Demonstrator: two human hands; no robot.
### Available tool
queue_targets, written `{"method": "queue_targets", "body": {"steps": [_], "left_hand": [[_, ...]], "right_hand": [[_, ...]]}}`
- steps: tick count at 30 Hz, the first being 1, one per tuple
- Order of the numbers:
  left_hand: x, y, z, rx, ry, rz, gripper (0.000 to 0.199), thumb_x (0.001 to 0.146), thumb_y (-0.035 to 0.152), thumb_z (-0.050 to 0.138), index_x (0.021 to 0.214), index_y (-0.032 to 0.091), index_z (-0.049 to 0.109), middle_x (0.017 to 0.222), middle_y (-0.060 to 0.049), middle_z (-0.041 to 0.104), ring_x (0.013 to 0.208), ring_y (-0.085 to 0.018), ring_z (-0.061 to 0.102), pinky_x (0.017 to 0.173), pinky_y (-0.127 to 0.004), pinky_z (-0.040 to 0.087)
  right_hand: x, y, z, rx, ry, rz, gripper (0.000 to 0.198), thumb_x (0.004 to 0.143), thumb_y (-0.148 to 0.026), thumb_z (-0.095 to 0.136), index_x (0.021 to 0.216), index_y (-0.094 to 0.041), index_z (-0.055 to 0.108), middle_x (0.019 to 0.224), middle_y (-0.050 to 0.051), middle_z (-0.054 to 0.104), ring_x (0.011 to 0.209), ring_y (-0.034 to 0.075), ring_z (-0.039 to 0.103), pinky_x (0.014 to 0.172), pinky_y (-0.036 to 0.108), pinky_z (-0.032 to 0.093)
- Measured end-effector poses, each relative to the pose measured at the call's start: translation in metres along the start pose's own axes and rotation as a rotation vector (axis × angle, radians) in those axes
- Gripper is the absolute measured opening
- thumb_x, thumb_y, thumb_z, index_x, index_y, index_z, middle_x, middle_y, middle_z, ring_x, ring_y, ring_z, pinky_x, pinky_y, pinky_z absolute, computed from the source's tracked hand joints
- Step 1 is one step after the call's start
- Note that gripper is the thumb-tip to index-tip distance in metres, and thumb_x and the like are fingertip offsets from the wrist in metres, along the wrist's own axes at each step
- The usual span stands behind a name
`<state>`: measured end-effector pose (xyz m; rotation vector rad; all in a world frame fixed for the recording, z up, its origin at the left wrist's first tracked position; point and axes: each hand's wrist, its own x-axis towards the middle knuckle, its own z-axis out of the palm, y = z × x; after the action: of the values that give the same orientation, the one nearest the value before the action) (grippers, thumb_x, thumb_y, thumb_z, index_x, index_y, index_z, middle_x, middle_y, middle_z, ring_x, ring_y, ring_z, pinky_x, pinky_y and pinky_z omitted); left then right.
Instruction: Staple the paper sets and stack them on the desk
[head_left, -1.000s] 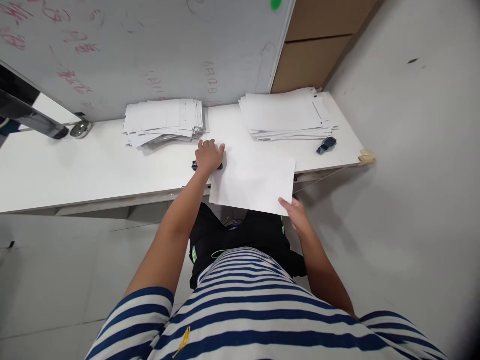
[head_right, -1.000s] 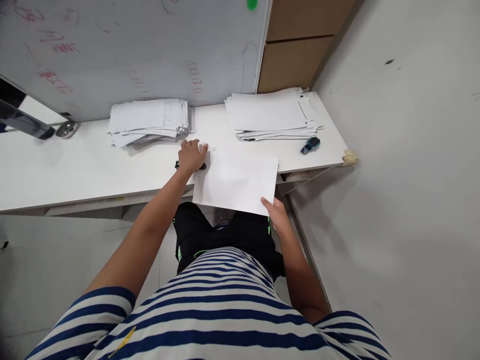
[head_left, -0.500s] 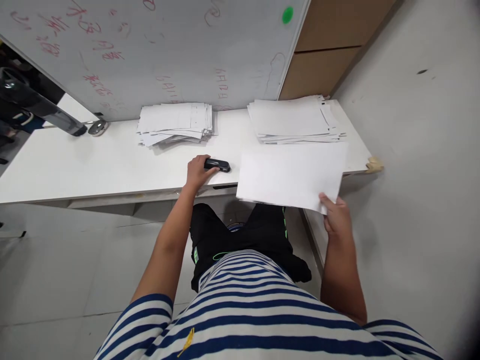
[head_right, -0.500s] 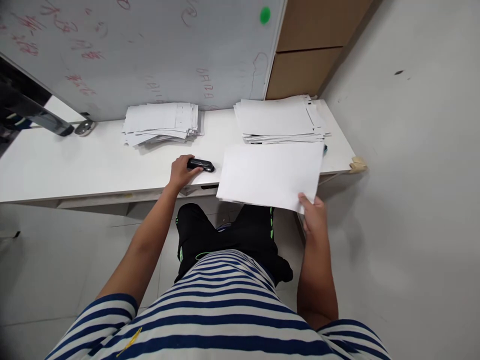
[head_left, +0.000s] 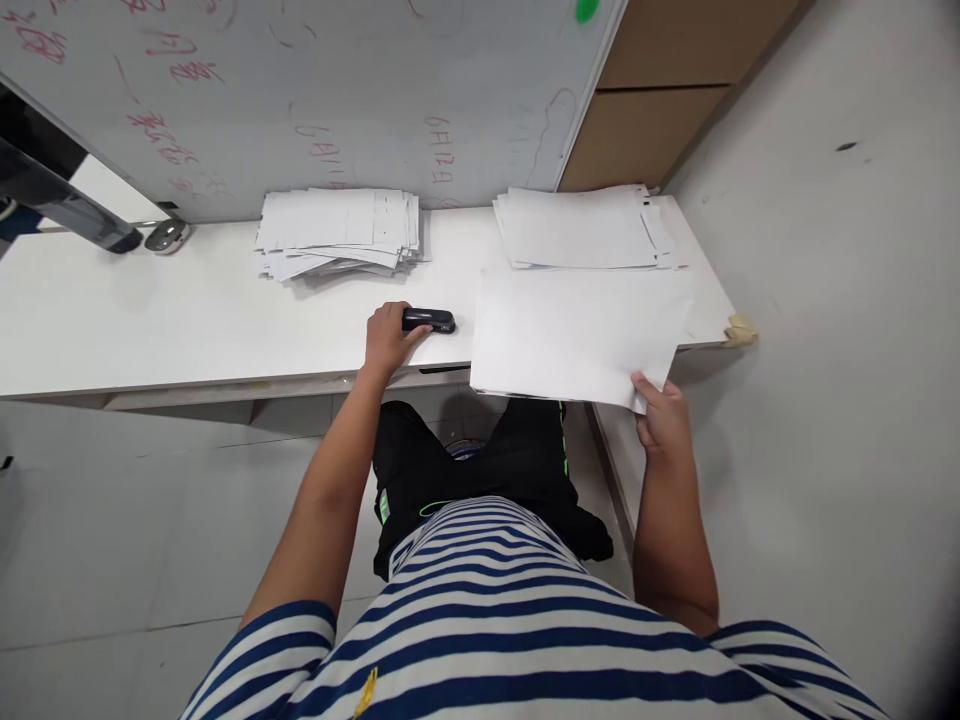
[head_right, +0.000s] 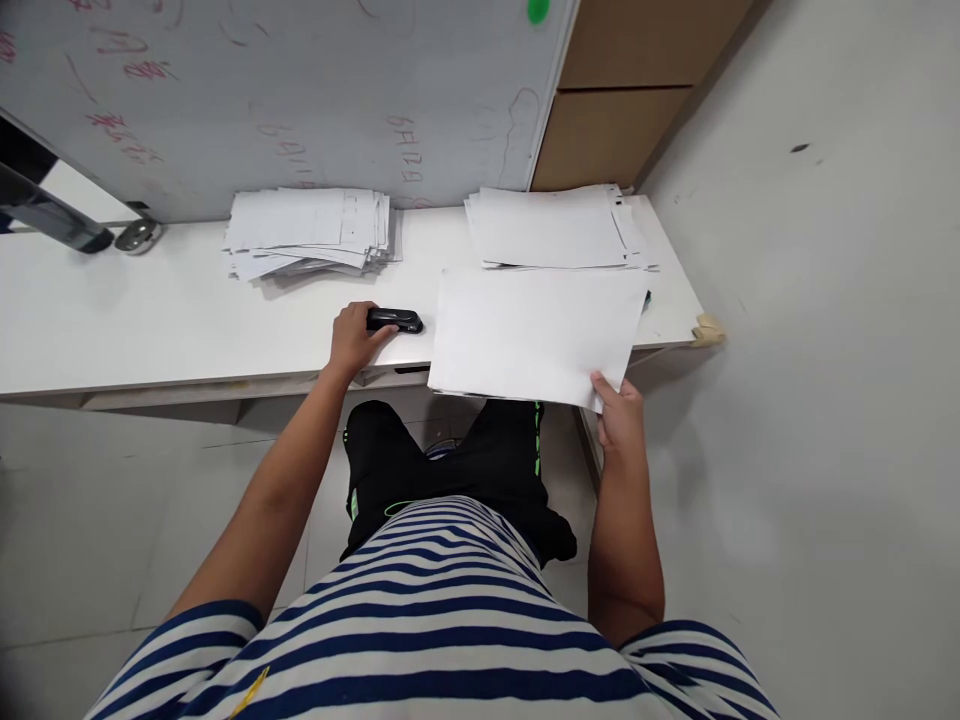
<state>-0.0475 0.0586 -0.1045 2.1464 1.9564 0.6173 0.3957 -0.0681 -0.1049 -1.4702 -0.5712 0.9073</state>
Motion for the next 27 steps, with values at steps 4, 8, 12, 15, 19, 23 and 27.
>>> {"method": "queue_targets", "body": {"steps": [4, 8, 12, 15, 19, 23, 27], "left_hand": [[0.001, 0.000, 0.001, 0.010, -0.003, -0.003, 0.044, 0.091, 0.051, 0.064, 0.124, 0.022, 0.058, 0.125, -0.014, 0.065, 0.120, -0.033, 0.057, 0.102, -0.045, 0.044], [0.000, 0.000, 0.001, 0.025, 0.010, 0.009, 0.045, 0.090, 0.053, 0.064, 0.123, 0.022, 0.059, 0.124, -0.014, 0.065, 0.118, -0.033, 0.058, 0.100, -0.045, 0.044], [-0.001, -0.001, 0.001, 0.020, 0.030, 0.008, 0.046, 0.089, 0.054, 0.066, 0.123, 0.022, 0.061, 0.123, -0.015, 0.065, 0.116, -0.034, 0.059, 0.099, -0.046, 0.045], [-0.001, -0.001, 0.002, 0.011, 0.026, 0.010, 0.045, 0.090, 0.053, 0.066, 0.123, 0.023, 0.061, 0.122, -0.015, 0.065, 0.116, -0.035, 0.059, 0.098, -0.047, 0.044], [0.000, -0.001, 0.001, -0.001, 0.025, -0.001, 0.045, 0.089, 0.053, 0.067, 0.123, 0.023, 0.062, 0.122, -0.016, 0.065, 0.117, -0.035, 0.059, 0.099, -0.048, 0.044], [0.000, 0.001, -0.001, 0.026, -0.005, -0.024, 0.041, 0.091, 0.052, 0.065, 0.122, 0.025, 0.061, 0.124, -0.014, 0.065, 0.119, -0.033, 0.058, 0.102, -0.047, 0.043], [-0.001, 0.004, -0.003, 0.050, -0.010, -0.029, 0.041, 0.093, 0.052, 0.062, 0.122, 0.023, 0.060, 0.125, -0.014, 0.065, 0.118, -0.032, 0.058, 0.102, -0.045, 0.043]], "right_hand": [[0.062, -0.028, 0.031, -0.051, -0.031, -0.014, 0.036, 0.064, -0.032, 0.084, 0.095, -0.020, 0.072, 0.101, 0.005, 0.077, 0.092, 0.021, 0.072, 0.075, 0.033, 0.064], [0.143, -0.071, 0.072, -0.249, -0.025, -0.013, 0.025, 0.076, -0.022, 0.073, 0.101, -0.019, 0.070, 0.101, 0.005, 0.075, 0.075, 0.015, 0.066, 0.055, 0.024, 0.053], [0.199, -0.103, 0.108, -0.470, 0.038, -0.053, 0.036, 0.083, -0.018, 0.069, 0.118, -0.014, 0.066, 0.113, 0.012, 0.072, 0.086, 0.019, 0.068, 0.072, 0.034, 0.057], [0.210, -0.105, 0.125, -0.561, 0.198, -0.145, 0.068, 0.087, -0.019, 0.066, 0.149, -0.008, 0.042, 0.146, 0.026, 0.052, 0.129, 0.030, 0.057, 0.105, 0.046, 0.047], [0.180, -0.071, 0.145, -0.841, 0.253, -0.412, 0.075, 0.092, -0.024, 0.058, 0.159, -0.011, 0.027, 0.169, 0.027, 0.015, 0.159, 0.033, 0.013, 0.125, 0.052, 0.020], [0.124, -0.017, 0.167, -1.087, -0.027, -0.502, 0.074, 0.093, -0.039, 0.054, 0.159, -0.020, 0.029, 0.173, 0.020, 0.008, 0.159, 0.041, 0.003, 0.120, 0.072, 0.014], [0.089, 0.015, 0.180, -1.260, -0.240, -0.513, 0.079, 0.095, -0.052, 0.044, 0.164, -0.020, 0.020, 0.174, 0.018, 0.002, 0.159, 0.043, -0.004, 0.117, 0.077, 0.011]]}}
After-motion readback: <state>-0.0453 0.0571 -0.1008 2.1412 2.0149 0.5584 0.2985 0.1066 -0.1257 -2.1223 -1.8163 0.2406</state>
